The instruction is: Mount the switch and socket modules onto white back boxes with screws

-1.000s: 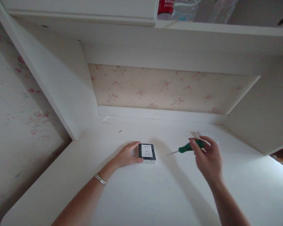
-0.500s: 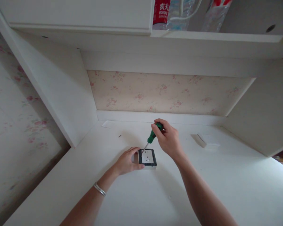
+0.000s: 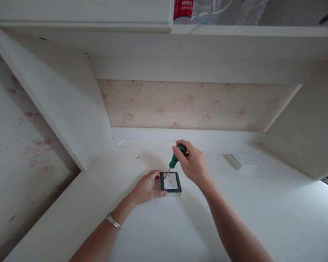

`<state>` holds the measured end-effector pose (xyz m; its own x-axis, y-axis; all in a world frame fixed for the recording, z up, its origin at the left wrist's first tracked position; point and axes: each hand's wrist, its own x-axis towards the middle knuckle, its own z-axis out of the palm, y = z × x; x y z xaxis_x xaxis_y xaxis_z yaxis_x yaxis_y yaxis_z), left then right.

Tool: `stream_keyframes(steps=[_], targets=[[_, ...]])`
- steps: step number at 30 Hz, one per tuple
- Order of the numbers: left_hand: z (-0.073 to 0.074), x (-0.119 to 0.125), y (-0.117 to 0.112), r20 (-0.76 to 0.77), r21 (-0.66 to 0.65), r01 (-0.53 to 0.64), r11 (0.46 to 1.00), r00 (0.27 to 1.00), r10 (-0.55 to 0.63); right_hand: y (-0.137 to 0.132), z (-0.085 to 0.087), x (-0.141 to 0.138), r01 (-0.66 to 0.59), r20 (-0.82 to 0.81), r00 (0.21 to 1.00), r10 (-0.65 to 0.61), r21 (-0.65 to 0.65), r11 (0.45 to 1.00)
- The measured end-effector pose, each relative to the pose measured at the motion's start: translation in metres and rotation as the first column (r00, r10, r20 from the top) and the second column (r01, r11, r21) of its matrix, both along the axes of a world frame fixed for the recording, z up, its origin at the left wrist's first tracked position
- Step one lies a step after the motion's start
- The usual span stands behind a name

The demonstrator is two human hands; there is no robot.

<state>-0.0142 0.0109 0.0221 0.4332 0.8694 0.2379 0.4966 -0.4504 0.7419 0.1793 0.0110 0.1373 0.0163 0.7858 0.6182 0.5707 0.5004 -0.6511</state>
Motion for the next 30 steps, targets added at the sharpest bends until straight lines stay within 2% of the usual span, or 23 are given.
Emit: stream_keyframes(steps=[8, 30], targets=[[0.0022, 0.0020, 0.0015, -0.069, 0.021, 0.010, 1.000, 0.998, -0.008, 0.0008, -0.0029, -0.0036, -0.013, 0.071, 0.997, 0.010, 0.040, 0.999], [0.0021, 0.0013, -0.0016, -0.008, -0.039, -0.019, 0.999, 1.000, 0.018, -0.0039, -0.0026, -0.0074, -0.041, 0.070, 0.997, 0.042, -0.016, 0.999]])
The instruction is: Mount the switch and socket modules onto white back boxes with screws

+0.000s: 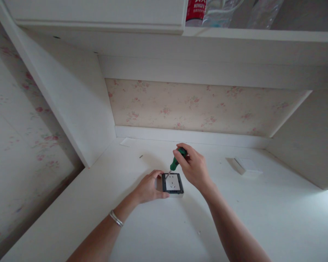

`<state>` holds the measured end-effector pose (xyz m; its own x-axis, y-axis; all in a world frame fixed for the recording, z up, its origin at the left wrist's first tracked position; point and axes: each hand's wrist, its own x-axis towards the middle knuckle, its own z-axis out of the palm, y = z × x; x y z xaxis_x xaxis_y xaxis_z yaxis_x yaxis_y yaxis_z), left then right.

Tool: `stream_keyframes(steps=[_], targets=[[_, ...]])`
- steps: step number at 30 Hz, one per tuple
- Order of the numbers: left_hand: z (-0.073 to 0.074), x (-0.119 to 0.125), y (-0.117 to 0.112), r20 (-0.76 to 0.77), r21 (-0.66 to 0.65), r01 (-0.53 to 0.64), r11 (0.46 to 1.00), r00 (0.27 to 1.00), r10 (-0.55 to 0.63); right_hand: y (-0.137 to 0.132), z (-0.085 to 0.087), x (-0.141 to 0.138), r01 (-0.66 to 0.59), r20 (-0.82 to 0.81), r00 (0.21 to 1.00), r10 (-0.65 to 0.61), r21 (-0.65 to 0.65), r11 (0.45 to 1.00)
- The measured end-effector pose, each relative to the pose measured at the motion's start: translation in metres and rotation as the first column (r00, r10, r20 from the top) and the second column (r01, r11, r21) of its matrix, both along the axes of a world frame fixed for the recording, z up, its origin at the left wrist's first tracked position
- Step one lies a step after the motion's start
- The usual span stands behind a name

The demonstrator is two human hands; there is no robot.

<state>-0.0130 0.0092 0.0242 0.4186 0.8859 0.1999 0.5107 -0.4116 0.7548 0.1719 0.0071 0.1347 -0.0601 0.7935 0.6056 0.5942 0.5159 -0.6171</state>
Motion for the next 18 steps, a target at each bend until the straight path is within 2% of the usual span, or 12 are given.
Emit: stream_keyframes(steps=[7, 18], targets=[[-0.0078, -0.0004, 0.0026, 0.012, 0.005, -0.019, 1.000, 1.000, 0.019, -0.0012, 0.0003, -0.0002, 0.002, 0.015, 1.000, -0.002, 0.021, 1.000], [-0.0017, -0.0012, 0.0003, 0.010, -0.017, -0.013, 1.000, 1.000, 0.013, -0.0033, 0.0017, -0.0020, 0.007, 0.021, 1.000, -0.008, 0.048, 0.999]])
